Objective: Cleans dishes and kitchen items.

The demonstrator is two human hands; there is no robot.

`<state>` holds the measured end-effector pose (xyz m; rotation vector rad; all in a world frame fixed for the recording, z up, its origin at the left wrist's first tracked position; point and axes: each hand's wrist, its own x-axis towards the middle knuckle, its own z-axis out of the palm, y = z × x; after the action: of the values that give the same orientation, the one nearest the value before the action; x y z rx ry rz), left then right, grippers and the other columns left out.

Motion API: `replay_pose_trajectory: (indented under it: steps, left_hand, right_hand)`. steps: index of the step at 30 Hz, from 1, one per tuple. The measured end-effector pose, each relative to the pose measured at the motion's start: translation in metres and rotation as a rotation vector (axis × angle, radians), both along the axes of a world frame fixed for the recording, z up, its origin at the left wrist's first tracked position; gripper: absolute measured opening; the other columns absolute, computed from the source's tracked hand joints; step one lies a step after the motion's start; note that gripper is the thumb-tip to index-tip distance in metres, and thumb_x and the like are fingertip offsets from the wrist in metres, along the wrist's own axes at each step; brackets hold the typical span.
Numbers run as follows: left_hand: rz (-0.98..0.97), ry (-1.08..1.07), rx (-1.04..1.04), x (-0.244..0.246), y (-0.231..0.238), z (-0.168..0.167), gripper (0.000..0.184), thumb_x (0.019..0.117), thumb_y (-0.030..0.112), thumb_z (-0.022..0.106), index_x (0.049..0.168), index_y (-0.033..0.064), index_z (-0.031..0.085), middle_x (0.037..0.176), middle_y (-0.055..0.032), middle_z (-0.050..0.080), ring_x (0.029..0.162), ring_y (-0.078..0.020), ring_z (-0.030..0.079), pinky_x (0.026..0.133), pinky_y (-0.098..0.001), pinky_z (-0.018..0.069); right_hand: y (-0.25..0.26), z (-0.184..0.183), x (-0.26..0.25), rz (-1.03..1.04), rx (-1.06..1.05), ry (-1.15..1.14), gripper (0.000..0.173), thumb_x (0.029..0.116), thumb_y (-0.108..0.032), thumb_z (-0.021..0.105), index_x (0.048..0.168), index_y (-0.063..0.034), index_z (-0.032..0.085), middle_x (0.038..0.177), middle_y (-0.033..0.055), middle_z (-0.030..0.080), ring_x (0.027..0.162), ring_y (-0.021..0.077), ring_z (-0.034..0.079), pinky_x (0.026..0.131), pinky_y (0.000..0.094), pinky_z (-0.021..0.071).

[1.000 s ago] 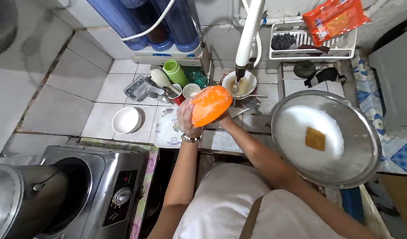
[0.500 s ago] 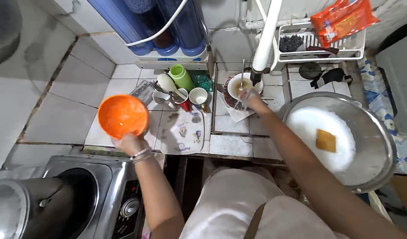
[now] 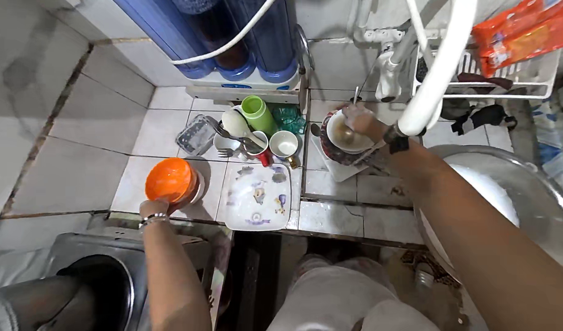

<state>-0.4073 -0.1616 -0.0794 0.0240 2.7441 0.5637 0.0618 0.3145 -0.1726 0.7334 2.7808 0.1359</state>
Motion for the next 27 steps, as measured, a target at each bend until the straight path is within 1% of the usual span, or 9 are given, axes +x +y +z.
replay_pose_trajectory:
  steps: [7, 11, 12, 14, 17, 19, 21, 24, 27]
  left_hand:
    - [-0.247, -0.026, -0.356, -0.006, 0.005, 0.009, 0.052, 0.1009, 0.028, 0.066, 0.131, -0.0133, 0.057, 0.136, -0.0339, 0.057, 0.132, -0.0454, 0.054, 0.111, -0.0581, 0.0405]
    - [-0.235, 0.022, -0.389, 0.005, 0.001, 0.011, 0.054, 0.0982, 0.022, 0.069, 0.134, -0.0151, 0.053, 0.140, -0.0358, 0.053, 0.134, -0.0473, 0.051, 0.112, -0.0587, 0.0403]
    - [-0.173, 0.039, -0.362, 0.009, 0.003, 0.011, 0.057, 0.0983, 0.020, 0.068, 0.139, -0.0150, 0.048, 0.144, -0.0355, 0.049, 0.137, -0.0469, 0.048, 0.112, -0.0577, 0.0394]
    - [-0.113, 0.086, -0.304, 0.025, 0.012, 0.023, 0.064, 0.0985, 0.025, 0.066, 0.144, -0.0131, 0.042, 0.146, -0.0346, 0.048, 0.137, -0.0461, 0.048, 0.111, -0.0581, 0.0408]
    - [-0.313, 0.077, -0.170, 0.101, 0.047, 0.076, 0.057, 0.1054, 0.036, 0.055, 0.128, -0.0164, 0.057, 0.130, -0.0402, 0.058, 0.126, -0.0524, 0.056, 0.106, -0.0664, 0.0409]
    - [-0.507, -0.008, 0.038, 0.182, 0.072, 0.084, 0.043, 0.1068, 0.029, 0.051, 0.112, -0.0104, 0.066, 0.098, -0.0294, 0.064, 0.087, -0.0387, 0.061, 0.080, -0.0573, 0.0476]
    - [-0.656, -0.288, 0.215, 0.266, 0.098, 0.074, 0.037, 0.1080, 0.026, 0.048, 0.114, -0.0037, 0.068, 0.093, -0.0163, 0.066, 0.077, -0.0215, 0.058, 0.073, -0.0429, 0.0486]
    - [-0.870, -0.741, 0.194, 0.365, 0.137, 0.054, 0.059, 0.1122, 0.044, 0.030, 0.136, -0.0015, 0.058, 0.113, -0.0209, 0.067, 0.097, -0.0282, 0.065, 0.088, -0.0476, 0.0518]
    - [-0.861, -0.815, 0.314, 0.410, 0.177, 0.043, 0.052, 0.1137, 0.038, 0.024, 0.108, 0.0015, 0.061, 0.079, -0.0047, 0.056, 0.065, -0.0126, 0.054, 0.061, -0.0298, 0.0483]
  right_hand:
    - [-0.040, 0.103, 0.008, -0.191, -0.392, 0.134, 0.026, 0.1024, 0.000, 0.052, 0.122, 0.0098, 0.066, 0.124, 0.0312, 0.064, 0.120, 0.0480, 0.061, 0.103, 0.0616, 0.0459]
    - [-0.086, 0.057, 0.040, -0.282, -0.227, 0.732, 0.032, 0.1037, -0.013, 0.053, 0.107, 0.0148, 0.068, 0.102, 0.0325, 0.069, 0.100, 0.0432, 0.068, 0.098, 0.0500, 0.0515]
    - [-0.110, 0.120, 0.040, -0.511, -0.580, 0.445, 0.037, 0.1084, -0.014, 0.049, 0.129, 0.0149, 0.057, 0.126, 0.0333, 0.062, 0.122, 0.0406, 0.060, 0.111, 0.0479, 0.0418]
    - [-0.144, 0.159, 0.038, -0.701, -0.910, 0.382, 0.032, 0.1054, -0.008, 0.055, 0.132, 0.0092, 0.058, 0.124, 0.0263, 0.063, 0.115, 0.0309, 0.062, 0.103, 0.0441, 0.0479]
    - [-0.195, 0.147, 0.043, -0.913, -1.377, 0.700, 0.023, 0.1088, -0.010, 0.045, 0.128, 0.0009, 0.052, 0.083, 0.0011, 0.054, 0.063, 0.0044, 0.049, 0.057, 0.0199, 0.0429]
    - [-0.223, 0.129, 0.044, -1.044, -1.727, 0.969, 0.016, 0.1076, -0.005, 0.038, 0.120, -0.0048, 0.047, 0.069, -0.0052, 0.046, 0.049, 0.0007, 0.040, 0.044, 0.0157, 0.0348]
    - [-0.243, 0.115, 0.043, -1.150, -1.965, 1.186, 0.019, 0.1088, -0.004, 0.033, 0.110, -0.0043, 0.052, 0.061, -0.0076, 0.043, 0.044, -0.0011, 0.035, 0.040, 0.0135, 0.0311]
    - [-0.259, 0.114, 0.040, -1.384, -2.084, 1.393, 0.022, 0.1094, -0.007, 0.036, 0.094, -0.0070, 0.052, 0.062, -0.0068, 0.044, 0.045, -0.0008, 0.039, 0.043, 0.0128, 0.0368]
    - [-0.265, 0.124, 0.043, -1.392, -1.879, 1.427, 0.017, 0.1080, -0.006, 0.040, 0.101, -0.0048, 0.056, 0.074, -0.0005, 0.056, 0.060, 0.0067, 0.055, 0.058, 0.0225, 0.0510]
